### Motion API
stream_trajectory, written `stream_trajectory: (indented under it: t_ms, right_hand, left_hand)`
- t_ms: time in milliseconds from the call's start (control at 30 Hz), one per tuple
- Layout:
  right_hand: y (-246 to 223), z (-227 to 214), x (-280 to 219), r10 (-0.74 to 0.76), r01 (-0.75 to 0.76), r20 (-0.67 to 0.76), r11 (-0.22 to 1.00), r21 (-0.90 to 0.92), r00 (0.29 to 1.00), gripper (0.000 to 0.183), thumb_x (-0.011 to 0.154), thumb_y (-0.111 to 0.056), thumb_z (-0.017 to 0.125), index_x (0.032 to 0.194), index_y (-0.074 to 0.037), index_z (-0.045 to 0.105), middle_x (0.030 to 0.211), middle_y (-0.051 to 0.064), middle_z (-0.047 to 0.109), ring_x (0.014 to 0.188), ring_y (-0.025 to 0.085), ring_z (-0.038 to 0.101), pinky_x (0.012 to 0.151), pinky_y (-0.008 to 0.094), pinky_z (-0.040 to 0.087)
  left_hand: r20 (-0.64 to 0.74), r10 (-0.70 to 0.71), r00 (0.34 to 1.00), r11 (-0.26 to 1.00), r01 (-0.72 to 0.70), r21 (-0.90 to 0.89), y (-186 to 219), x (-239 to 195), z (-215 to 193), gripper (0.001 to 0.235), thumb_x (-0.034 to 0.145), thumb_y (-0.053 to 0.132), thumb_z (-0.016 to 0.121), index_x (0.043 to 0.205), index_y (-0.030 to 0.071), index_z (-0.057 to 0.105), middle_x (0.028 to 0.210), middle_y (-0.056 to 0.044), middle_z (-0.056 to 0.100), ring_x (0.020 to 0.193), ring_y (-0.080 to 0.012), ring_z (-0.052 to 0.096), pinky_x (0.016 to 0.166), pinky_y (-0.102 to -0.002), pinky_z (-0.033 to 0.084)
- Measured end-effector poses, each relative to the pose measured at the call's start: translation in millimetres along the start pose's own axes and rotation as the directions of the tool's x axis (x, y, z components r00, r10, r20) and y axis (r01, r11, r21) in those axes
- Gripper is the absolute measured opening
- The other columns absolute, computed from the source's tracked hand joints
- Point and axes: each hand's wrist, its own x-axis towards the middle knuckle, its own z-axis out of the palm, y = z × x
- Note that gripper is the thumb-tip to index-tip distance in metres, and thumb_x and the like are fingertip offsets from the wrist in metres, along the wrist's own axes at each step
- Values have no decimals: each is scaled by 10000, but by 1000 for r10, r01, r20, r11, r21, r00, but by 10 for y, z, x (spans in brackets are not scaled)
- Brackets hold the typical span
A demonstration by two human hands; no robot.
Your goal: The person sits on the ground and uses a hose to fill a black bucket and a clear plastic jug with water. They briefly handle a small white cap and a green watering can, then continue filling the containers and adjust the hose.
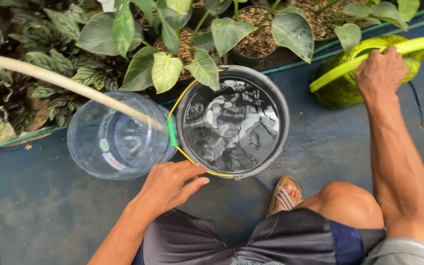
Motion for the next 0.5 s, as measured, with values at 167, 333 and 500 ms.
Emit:
stream_trajectory:
  t_ms: [167, 333, 500]
  right_hand:
    - [-639, -291, 690, -178, 146, 179, 973, 177, 968, 303, 1030, -368, 722, 891, -102, 770, 822, 167, 696, 772, 364, 688, 680, 497, 526]
    - [-1319, -471, 1287, -285, 265, 43, 929, 260, 957, 182, 993, -271, 697, 980, -116, 792, 918, 176, 710, 822, 381, 692, 664, 500, 530]
    - [-1587, -516, 1372, -201, 170, 11, 857, 487, 980, 199, 987, -183, 652, 1103, -81, 778, 979, 204, 729, 898, 401, 701, 783, 508, 546]
  left_hand:
    - [8, -23, 1000, 1000, 22, 14, -57, 42, 22, 239, 860, 296, 770, 1004, 106, 784, 894, -77, 769, 753, -314, 729, 626, -428, 560]
    - [-42, -43, 998, 998, 45, 36, -127, 35, 23, 218, 871, 268, 765, 1012, 103, 790, 890, -83, 771, 758, -315, 730, 637, -423, 560]
    - [-246, 60, 967, 997, -45, 66, -178, -4, -34, 158, 878, 187, 766, 997, 84, 776, 996, -97, 780, 857, -291, 753, 706, -380, 589]
